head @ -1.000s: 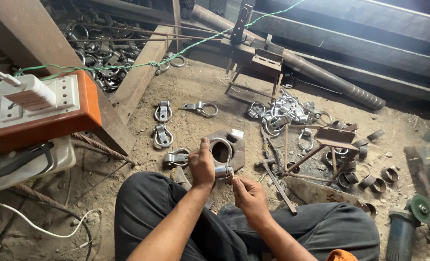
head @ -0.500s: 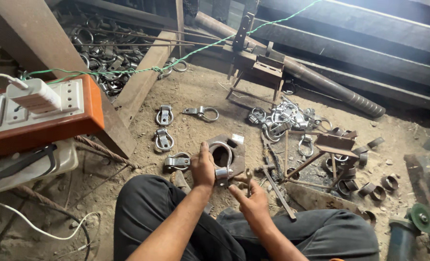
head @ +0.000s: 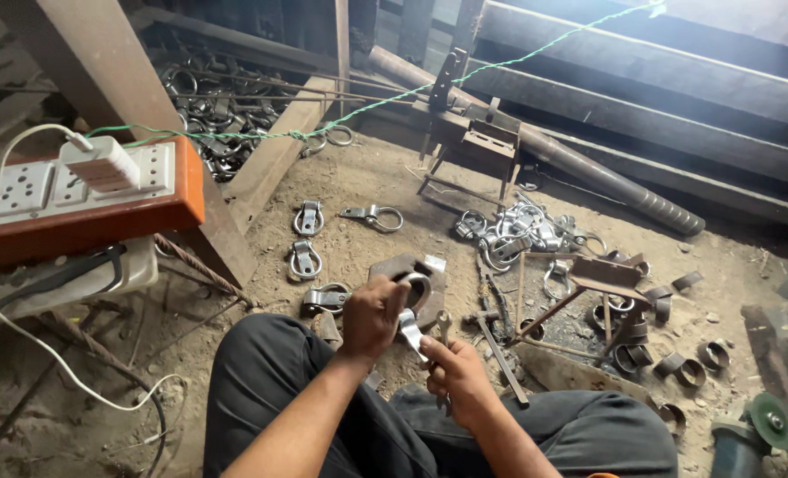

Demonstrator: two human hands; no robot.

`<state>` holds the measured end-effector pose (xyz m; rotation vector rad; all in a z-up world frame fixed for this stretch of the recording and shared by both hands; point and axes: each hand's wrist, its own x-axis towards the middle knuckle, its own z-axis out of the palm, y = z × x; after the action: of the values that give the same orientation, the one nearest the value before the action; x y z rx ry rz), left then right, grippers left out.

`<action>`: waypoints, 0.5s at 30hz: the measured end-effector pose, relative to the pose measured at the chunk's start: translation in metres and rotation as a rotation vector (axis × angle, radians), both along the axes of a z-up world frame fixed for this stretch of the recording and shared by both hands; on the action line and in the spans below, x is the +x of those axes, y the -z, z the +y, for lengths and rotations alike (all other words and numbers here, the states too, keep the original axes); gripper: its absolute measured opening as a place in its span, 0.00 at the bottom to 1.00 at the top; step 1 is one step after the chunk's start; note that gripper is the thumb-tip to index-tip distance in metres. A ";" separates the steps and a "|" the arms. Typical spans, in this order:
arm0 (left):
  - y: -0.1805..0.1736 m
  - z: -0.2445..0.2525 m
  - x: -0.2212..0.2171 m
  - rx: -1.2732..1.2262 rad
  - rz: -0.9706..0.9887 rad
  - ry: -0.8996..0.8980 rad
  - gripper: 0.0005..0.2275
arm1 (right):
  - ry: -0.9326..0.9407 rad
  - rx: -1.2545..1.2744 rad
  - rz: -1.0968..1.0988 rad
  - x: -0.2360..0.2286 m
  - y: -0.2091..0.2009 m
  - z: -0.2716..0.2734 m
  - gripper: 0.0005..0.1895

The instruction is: The person sits on the floor and uses a small metal tool to tighten or adjust a metal ring component. They handle several similar metal parts, placing some on the floor and continuing to work on others.

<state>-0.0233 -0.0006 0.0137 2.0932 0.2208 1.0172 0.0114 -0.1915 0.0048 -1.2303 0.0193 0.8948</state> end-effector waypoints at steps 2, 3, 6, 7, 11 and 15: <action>-0.007 -0.007 -0.004 -0.059 -0.046 0.056 0.29 | -0.019 -0.012 -0.032 -0.001 -0.005 -0.001 0.12; -0.007 -0.010 -0.005 -0.090 -0.068 0.083 0.29 | -0.029 -0.018 -0.048 -0.002 -0.008 -0.002 0.12; 0.001 -0.008 0.000 -0.429 -0.005 0.025 0.27 | -0.093 -0.107 -0.268 -0.010 -0.016 0.000 0.11; 0.005 -0.003 0.003 -0.698 -0.027 0.036 0.27 | -0.141 -0.128 -0.417 -0.010 -0.018 0.001 0.11; 0.012 0.012 0.008 -1.414 -0.081 0.100 0.27 | -0.271 -0.271 -0.823 -0.015 -0.029 0.007 0.10; 0.009 0.014 0.004 -1.536 -0.094 0.318 0.27 | -0.359 -0.349 -0.837 -0.016 -0.039 0.009 0.09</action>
<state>-0.0192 0.0133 0.0052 0.6351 0.4205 0.4165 -0.0048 -0.1824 0.0437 -1.8995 -0.7601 0.6287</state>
